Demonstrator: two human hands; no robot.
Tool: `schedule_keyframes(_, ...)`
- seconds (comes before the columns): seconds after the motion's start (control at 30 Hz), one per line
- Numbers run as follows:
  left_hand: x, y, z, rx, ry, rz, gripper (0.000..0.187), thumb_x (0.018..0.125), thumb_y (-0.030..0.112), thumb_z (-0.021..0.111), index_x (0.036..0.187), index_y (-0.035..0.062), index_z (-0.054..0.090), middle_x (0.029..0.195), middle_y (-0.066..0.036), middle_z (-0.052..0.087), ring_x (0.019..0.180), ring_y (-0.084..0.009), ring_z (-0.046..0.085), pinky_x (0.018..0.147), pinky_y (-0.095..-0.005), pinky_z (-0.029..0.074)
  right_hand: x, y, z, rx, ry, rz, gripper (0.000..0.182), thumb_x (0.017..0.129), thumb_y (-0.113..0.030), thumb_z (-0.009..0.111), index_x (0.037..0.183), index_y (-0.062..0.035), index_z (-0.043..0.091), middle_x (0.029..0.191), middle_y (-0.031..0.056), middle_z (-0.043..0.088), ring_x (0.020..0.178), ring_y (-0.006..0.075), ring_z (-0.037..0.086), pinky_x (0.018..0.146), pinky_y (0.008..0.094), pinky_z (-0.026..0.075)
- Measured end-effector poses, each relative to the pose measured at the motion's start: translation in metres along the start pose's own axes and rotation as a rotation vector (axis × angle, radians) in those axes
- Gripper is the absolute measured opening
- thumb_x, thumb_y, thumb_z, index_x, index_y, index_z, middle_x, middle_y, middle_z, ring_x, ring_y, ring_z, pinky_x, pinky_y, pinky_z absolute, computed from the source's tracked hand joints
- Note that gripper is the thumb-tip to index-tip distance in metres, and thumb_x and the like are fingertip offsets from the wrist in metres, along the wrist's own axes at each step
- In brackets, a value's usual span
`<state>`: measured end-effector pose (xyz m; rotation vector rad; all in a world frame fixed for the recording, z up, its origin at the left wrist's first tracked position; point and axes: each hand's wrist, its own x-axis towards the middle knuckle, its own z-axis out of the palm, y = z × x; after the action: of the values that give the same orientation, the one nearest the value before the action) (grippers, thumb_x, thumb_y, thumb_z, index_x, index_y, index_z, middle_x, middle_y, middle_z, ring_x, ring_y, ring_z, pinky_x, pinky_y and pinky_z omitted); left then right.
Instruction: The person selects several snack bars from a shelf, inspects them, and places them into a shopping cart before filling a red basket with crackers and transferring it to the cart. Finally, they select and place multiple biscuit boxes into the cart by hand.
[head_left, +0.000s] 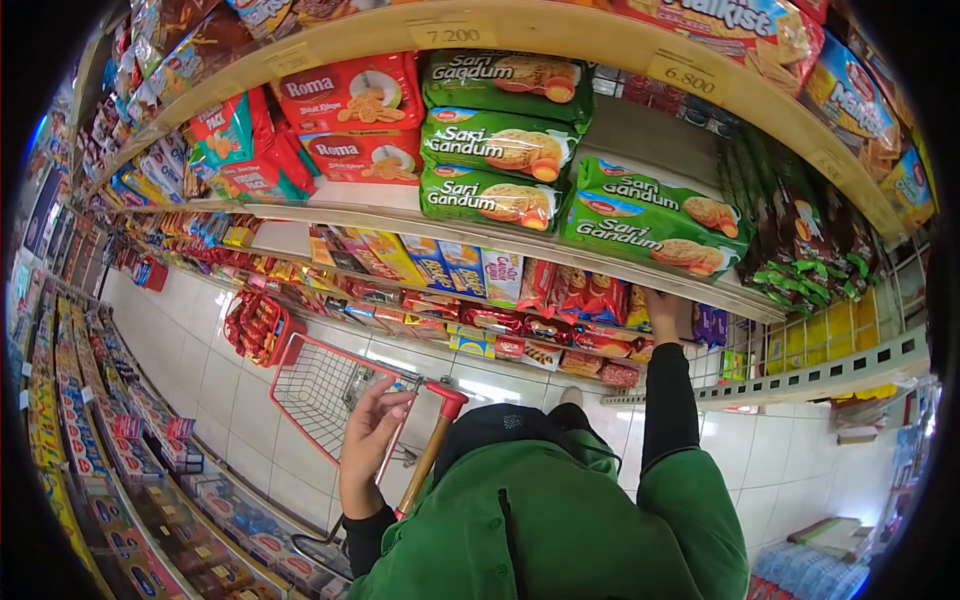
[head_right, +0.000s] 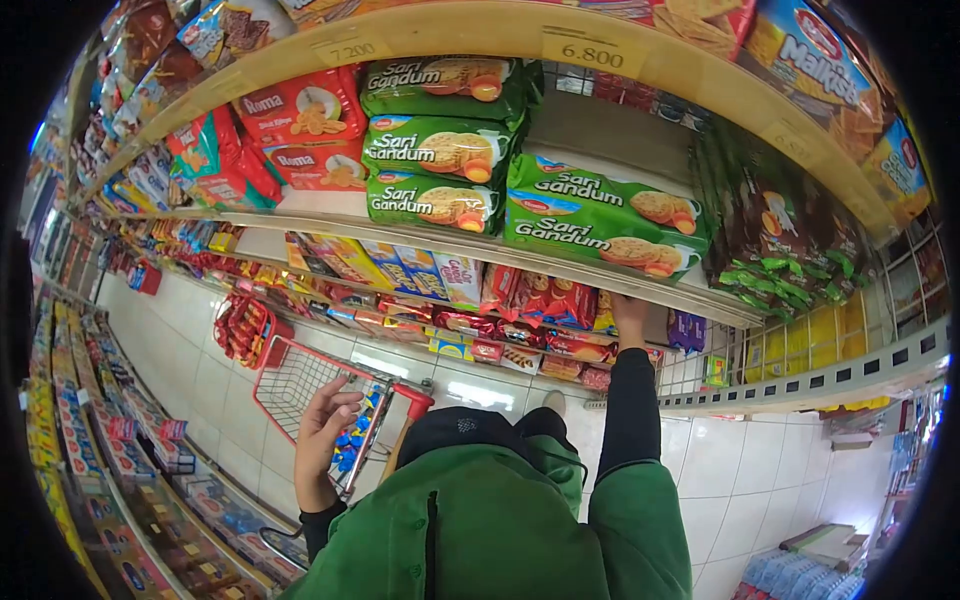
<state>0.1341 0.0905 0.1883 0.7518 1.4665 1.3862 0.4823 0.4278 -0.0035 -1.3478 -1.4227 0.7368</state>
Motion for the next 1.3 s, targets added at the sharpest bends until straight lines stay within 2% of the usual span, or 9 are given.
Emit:
schedule_keyframes(0.43,-0.005,-0.013,-0.065,0.139,0.313,0.041,0.041,0.078,0.014,0.051,0.115,0.0008,0.038,0.096,-0.01,0.053,0.084,-0.0124,0.049,0.07,-0.0235,0.039,-0.012,-0.024,0.019,-0.604,0.023,0.053,0.035,0.073,-0.023,0.054,0.103,-0.0039,0.049,0.099,0.0212,0.051,0.095,0.0352,0.047,0.078,0.0368,0.038)
schedule_keyframes(0.53,-0.006,-0.017,-0.094,0.164,0.449,0.033,0.042,0.078,0.016,0.051,0.115,0.0009,0.038,0.095,-0.008,0.054,0.081,-0.0113,0.049,0.067,-0.0228,0.039,-0.01,-0.02,0.015,-0.541,-0.03,0.021,0.041,0.073,-0.028,0.055,0.101,0.001,0.049,0.093,0.0204,0.054,0.089,0.0329,0.051,0.074,0.0335,0.04)
schedule_keyframes(0.6,-0.006,-0.029,-0.121,0.191,0.585,0.008,0.042,0.078,0.017,0.051,0.114,0.0005,0.038,0.094,-0.007,0.055,0.079,-0.0109,0.049,0.067,-0.0228,0.039,-0.03,-0.093,0.012,-0.448,-0.033,-0.203,0.037,0.076,-0.026,0.052,0.098,0.0032,0.05,0.09,0.0177,0.056,0.085,0.0298,0.053,0.072,0.033,0.04)
schedule_keyframes(0.67,-0.005,-0.052,-0.153,0.269,0.711,-0.005,0.042,0.077,0.017,0.051,0.112,-0.001,0.039,0.087,-0.007,0.055,0.075,-0.0109,0.049,0.066,-0.0221,0.039,-0.018,-0.03,0.006,-0.052,-0.043,-0.051,0.035,0.078,-0.023,0.049,0.098,0.0054,0.05,0.09,0.017,0.056,0.081,0.027,0.054,0.073,0.0318,0.04)
schedule_keyframes(0.77,-0.002,-0.091,-0.188,0.303,0.83,-0.072,0.042,0.075,0.018,0.051,0.11,-0.0029,0.041,0.078,-0.006,0.054,0.071,-0.011,0.049,0.064,-0.0212,0.039,-0.038,-0.021,-0.019,-0.102,0.066,0.15,0.035,0.079,-0.023,0.047,0.101,0.0058,0.048,0.093,0.0162,0.054,0.084,0.026,0.052,0.076,0.0309,0.039)
schedule_keyframes(0.83,0.002,-0.126,-0.203,0.323,0.851,-0.185,0.042,0.073,0.018,0.052,0.109,-0.0027,0.042,0.077,-0.006,0.053,0.069,-0.0115,0.05,0.06,-0.0219,0.04,-0.066,-0.028,-0.031,-0.28,0.274,0.0,0.034,0.078,-0.024,0.048,0.094,0.0055,0.046,0.092,0.0159,0.051,0.082,0.0223,0.049,0.073,0.0304,0.038)
schedule_keyframes(1.07,0.055,-0.271,-0.191,0.075,0.707,-0.416,0.029,0.071,0.016,0.05,0.097,0.002,0.051,0.077,-0.006,0.055,0.062,-0.0139,0.05,0.049,-0.0247,0.041,-0.154,0.009,-0.101,-0.748,0.145,0.167,0.023,0.077,-0.019,0.048,0.089,0.0011,0.049,0.088,0.0167,0.048,0.082,0.0278,0.047,0.071,0.0335,0.038)
schedule_keyframes(1.13,0.07,-0.34,-0.194,0.506,0.621,-0.34,0.027,0.07,0.018,0.053,0.09,-0.0003,0.053,0.075,-0.015,0.057,0.067,-0.0217,0.057,0.06,-0.0309,0.044,-0.181,0.015,-0.118,-0.827,0.09,0.177,0.019,0.075,-0.016,0.048,0.086,-0.0002,0.05,0.084,0.0157,0.047,0.078,0.028,0.047,0.07,0.034,0.039)
schedule_keyframes(1.3,0.088,-0.313,-0.152,0.728,0.626,-0.393,0.024,0.067,0.018,0.052,0.082,-0.0007,0.055,0.077,-0.018,0.058,0.073,-0.0299,0.056,0.066,-0.0333,0.043,-0.242,0.022,-0.155,-0.967,0.024,0.363,0.013,0.073,-0.012,0.048,0.081,-0.0021,0.051,0.08,0.0147,0.045,0.074,0.0269,0.046,0.067,0.0347,0.039)
